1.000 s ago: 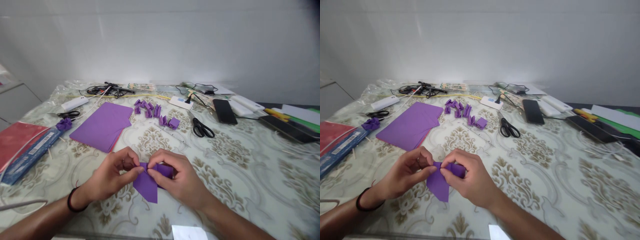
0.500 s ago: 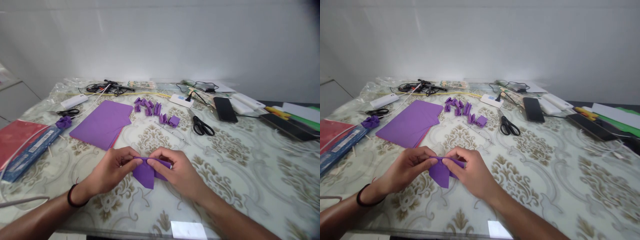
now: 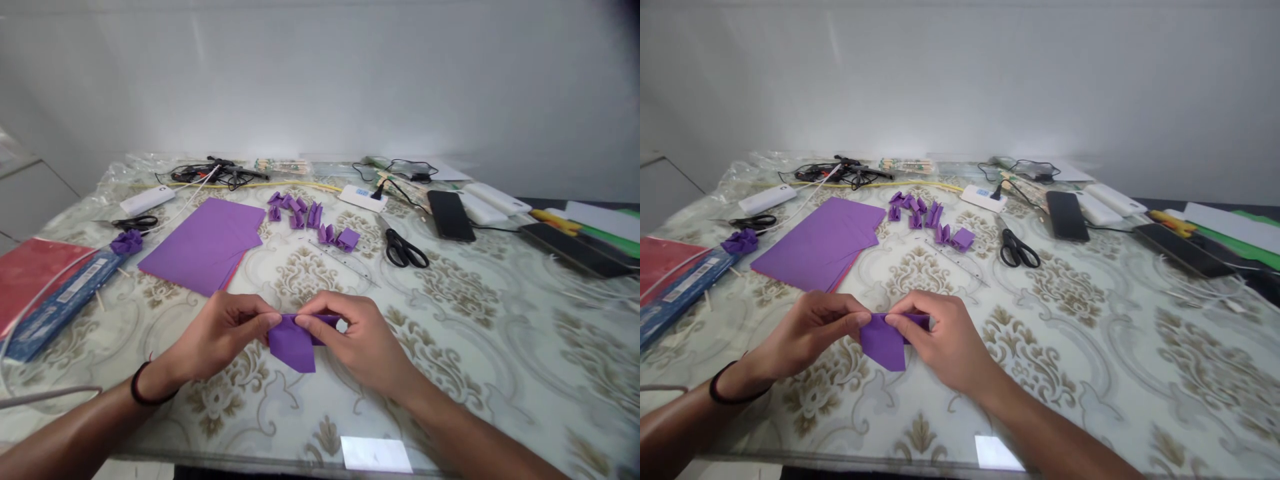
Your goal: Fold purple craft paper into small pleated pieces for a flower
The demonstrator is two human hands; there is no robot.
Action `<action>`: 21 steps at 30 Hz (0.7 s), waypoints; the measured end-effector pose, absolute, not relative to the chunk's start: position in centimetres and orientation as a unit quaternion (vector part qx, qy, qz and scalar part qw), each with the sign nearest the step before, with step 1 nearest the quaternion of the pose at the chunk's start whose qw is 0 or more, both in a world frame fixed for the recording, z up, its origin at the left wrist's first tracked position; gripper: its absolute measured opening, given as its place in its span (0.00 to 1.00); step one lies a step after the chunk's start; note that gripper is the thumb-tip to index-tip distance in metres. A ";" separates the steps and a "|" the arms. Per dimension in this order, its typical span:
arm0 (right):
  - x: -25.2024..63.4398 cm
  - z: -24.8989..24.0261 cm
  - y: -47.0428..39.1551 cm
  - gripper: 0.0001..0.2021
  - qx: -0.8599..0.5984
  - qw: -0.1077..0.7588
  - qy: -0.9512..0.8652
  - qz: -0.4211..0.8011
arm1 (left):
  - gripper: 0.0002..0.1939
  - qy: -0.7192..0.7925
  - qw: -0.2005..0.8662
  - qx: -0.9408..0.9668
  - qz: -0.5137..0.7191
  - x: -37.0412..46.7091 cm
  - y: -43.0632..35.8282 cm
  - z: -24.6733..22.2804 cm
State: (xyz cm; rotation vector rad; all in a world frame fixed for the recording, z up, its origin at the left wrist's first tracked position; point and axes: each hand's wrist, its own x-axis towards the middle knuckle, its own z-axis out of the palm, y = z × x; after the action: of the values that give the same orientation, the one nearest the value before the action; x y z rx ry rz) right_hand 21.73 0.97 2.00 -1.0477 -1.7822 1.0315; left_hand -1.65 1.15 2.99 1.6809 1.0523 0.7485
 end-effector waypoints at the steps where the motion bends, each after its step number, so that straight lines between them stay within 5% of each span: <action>1: 21.7 2.0 1.0 0.07 -0.416 0.404 -0.707 0.405 | 0.18 0.428 0.495 0.691 0.307 -1.7 1.2 3.0; 8: 21.8 1.9 1.1 0.07 -0.425 0.400 -0.712 0.391 | 0.17 0.417 0.569 0.647 0.289 -1.7 1.6 2.8; 21: 21.1 1.7 0.6 0.05 -0.405 0.374 -0.693 0.465 | 0.10 0.428 0.501 0.690 0.300 -1.2 0.9 2.2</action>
State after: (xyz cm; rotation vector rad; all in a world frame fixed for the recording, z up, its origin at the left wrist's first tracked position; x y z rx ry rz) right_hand 21.11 0.62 1.68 -1.0371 -1.7731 1.1906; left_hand -1.16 0.94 2.18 1.6682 1.0345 0.7248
